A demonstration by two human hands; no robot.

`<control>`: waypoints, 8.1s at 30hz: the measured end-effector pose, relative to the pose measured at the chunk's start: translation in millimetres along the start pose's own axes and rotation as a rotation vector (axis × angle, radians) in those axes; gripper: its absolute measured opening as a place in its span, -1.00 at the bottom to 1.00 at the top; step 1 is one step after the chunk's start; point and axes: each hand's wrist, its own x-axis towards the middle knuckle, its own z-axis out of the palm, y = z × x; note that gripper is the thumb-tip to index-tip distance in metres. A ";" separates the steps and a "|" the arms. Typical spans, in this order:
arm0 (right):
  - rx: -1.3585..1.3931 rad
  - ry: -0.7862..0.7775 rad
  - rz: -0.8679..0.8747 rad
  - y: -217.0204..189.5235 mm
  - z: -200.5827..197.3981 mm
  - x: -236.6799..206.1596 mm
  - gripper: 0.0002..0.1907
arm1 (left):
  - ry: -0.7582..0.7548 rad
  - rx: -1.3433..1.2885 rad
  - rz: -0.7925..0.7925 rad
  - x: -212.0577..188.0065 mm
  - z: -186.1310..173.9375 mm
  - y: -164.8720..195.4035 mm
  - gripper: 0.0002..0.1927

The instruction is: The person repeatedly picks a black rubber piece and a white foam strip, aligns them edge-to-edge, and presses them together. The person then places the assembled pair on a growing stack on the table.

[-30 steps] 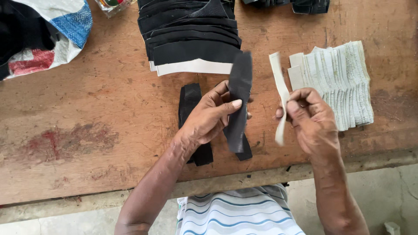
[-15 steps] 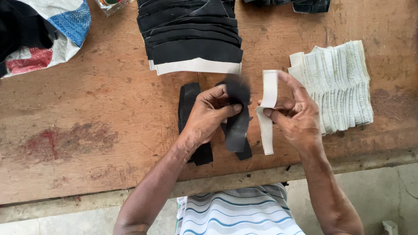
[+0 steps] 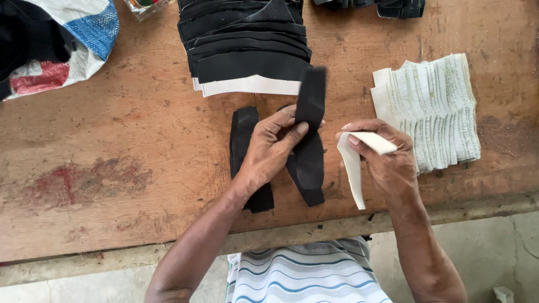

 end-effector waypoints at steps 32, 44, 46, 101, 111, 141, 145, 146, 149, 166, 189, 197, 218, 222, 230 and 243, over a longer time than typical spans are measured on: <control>-1.408 0.273 -0.265 -1.3 -36.4 4.8 -0.51 | -0.057 0.493 -0.026 -11.4 20.1 33.5 -0.41; -1.183 0.307 -0.304 10.5 -33.5 3.2 -0.79 | -0.056 0.657 -0.098 -14.7 24.7 38.7 -0.38; -1.065 0.288 -0.229 3.3 -35.8 4.5 -0.80 | -0.057 0.569 -0.091 -11.1 22.1 33.4 -0.53; -1.233 0.308 -0.038 0.7 -38.9 15.0 -0.61 | -0.043 -0.189 -0.239 -3.1 5.1 2.7 -0.72; -1.177 0.281 -0.133 -6.0 -32.6 17.2 -0.48 | -0.100 -0.298 -0.352 20.2 23.3 25.2 -0.64; -0.711 0.239 -0.393 -17.6 -69.6 -9.5 -0.88 | -0.173 -0.458 -0.544 111.7 83.0 -34.0 -0.67; -0.266 0.336 -0.374 -47.2 -82.5 -50.3 -0.84 | -0.242 -0.351 -0.468 109.0 82.5 -45.0 -0.68; -0.122 0.336 -0.365 -56.6 -84.1 -59.3 -0.87 | -0.240 -0.316 -0.487 108.9 81.1 -45.6 -0.68; -0.024 0.169 -0.377 -77.7 -93.7 -60.9 -0.88 | -0.268 -0.268 -0.447 109.1 83.0 -42.0 -0.67; 0.024 0.254 -0.142 -30.8 -64.8 -15.6 -0.44 | -0.107 -0.390 -0.328 47.0 44.0 21.4 -0.75; -0.097 -0.026 -0.052 -27.1 5.4 15.6 -0.74 | -0.057 -0.328 -0.176 13.4 -5.2 -2.1 -0.56; -0.252 0.026 -0.012 -48.8 20.6 10.9 -0.77 | -0.062 -0.479 -0.180 13.7 -1.5 -9.5 -0.58; -0.434 0.027 -0.111 -49.4 24.1 9.5 -0.78 | -0.059 -0.422 -0.136 13.0 0.6 -7.3 -0.51; -0.463 0.015 -0.134 -47.1 23.0 10.6 -0.78 | -0.051 -0.380 -0.150 13.7 0.0 -7.8 -0.51; -0.497 0.006 -0.128 -44.4 20.8 10.5 -0.77 | -0.068 -0.296 -0.061 12.6 1.2 -7.9 -0.52; -0.520 -0.120 0.085 -48.9 9.1 22.6 -0.80 | -0.052 -0.166 -0.091 12.7 3.8 -2.0 -0.56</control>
